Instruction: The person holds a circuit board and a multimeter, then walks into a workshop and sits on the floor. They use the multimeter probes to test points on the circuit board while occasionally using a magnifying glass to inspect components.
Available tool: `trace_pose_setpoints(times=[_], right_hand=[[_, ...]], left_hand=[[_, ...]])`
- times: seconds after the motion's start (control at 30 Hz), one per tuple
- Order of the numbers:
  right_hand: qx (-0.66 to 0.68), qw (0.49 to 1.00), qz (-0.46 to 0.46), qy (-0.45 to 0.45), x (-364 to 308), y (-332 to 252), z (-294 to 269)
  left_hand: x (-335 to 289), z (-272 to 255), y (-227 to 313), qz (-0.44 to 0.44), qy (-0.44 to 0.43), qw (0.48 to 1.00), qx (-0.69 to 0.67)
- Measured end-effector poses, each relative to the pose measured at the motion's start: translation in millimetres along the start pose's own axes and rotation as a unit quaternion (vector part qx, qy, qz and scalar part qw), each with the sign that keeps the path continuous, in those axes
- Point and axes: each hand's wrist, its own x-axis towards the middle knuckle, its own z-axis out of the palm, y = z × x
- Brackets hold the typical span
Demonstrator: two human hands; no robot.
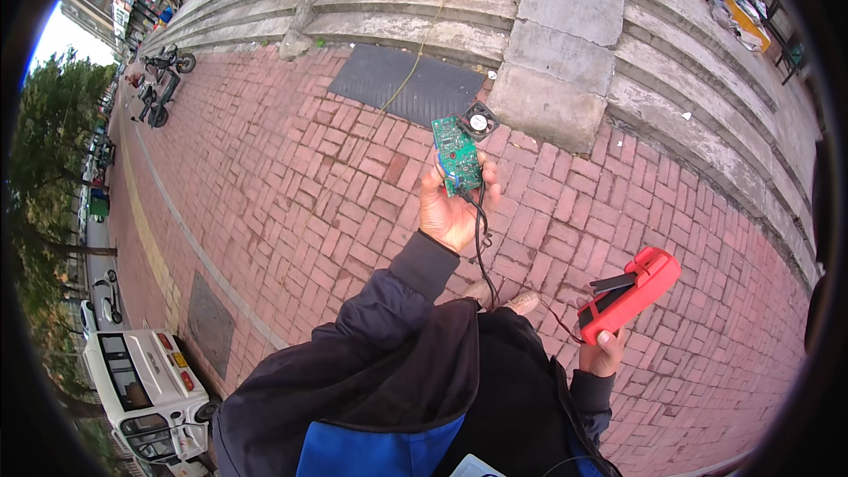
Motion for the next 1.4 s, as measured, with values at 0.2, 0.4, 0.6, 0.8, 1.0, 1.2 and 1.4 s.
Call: trace_pose_setpoints(times=[0.2, 0.4, 0.6, 0.8, 1.0, 1.2, 1.4], right_hand=[[-0.006, 1.000, -0.006, 0.003, 0.7, -0.2, -0.6], [-0.011, 1.000, 0.000, -0.003, 2.0, 1.9, -3.0], [-0.013, 1.000, 0.001, -0.002, 0.8, 1.0, -3.0], [-0.023, 0.999, 0.015, -0.016, 1.0, -2.5, -3.3], [-0.018, 1.000, 0.011, 0.002, -0.6, -0.2, -2.4], [-0.013, 1.000, 0.000, 0.005, 0.1, 3.7, -7.2], [-0.012, 1.000, 0.000, 0.001, -0.3, 7.1, -12.4]], left_hand=[[-3.4, 0.5, 0.2, -0.023, -0.026, 0.999, -0.016], [-7.6, 0.7, 1.4, -0.063, -0.071, 0.994, -0.059], [-7.9, 0.6, 0.6, -0.062, -0.077, 0.993, -0.067], [-4.8, 1.6, -0.1, -0.044, -0.052, 0.995, -0.066], [-1.9, -0.7, -2.4, -0.031, -0.038, 0.996, -0.072], [-1.4, -2.7, -1.6, -0.042, -0.038, 0.995, -0.077], [-2.5, -1.7, -1.4, -0.043, -0.037, 0.996, -0.062]])
